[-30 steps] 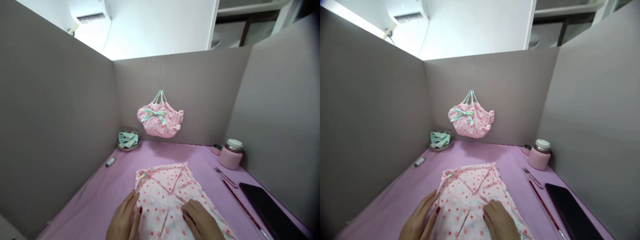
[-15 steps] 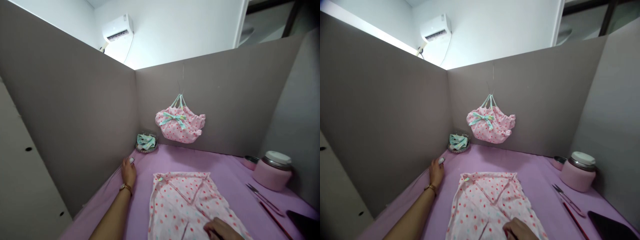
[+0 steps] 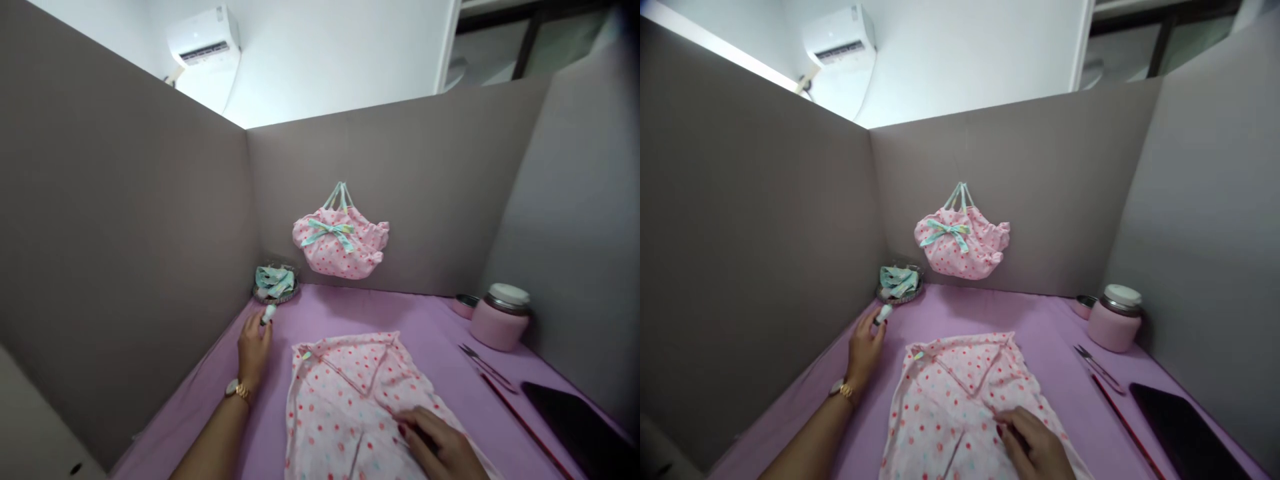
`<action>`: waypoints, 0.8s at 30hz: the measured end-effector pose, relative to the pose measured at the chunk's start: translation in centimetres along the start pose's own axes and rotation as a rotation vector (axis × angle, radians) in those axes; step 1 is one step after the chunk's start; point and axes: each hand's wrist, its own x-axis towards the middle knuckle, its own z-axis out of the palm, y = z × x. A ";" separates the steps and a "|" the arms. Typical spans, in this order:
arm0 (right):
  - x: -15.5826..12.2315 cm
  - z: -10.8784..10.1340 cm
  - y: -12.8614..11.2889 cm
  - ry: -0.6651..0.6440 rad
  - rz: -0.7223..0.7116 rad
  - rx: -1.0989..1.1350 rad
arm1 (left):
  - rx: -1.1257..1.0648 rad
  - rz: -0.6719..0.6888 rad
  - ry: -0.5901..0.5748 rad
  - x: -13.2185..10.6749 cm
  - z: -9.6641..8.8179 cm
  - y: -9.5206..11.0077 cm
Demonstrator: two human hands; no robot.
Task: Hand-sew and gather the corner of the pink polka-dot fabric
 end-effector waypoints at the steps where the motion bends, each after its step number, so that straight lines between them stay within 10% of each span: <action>1: 0.0 -0.2 -0.5 0.036 0.023 0.016 | -0.064 0.061 -0.034 -0.8 0.1 2.2; 8: 0.1 -0.8 -2.7 0.126 0.118 0.283 | -0.442 0.473 -0.356 -8.3 0.1 13.6; 24: -0.5 -0.7 -3.3 0.163 0.129 0.364 | -0.425 0.578 -0.563 -10.5 1.2 14.1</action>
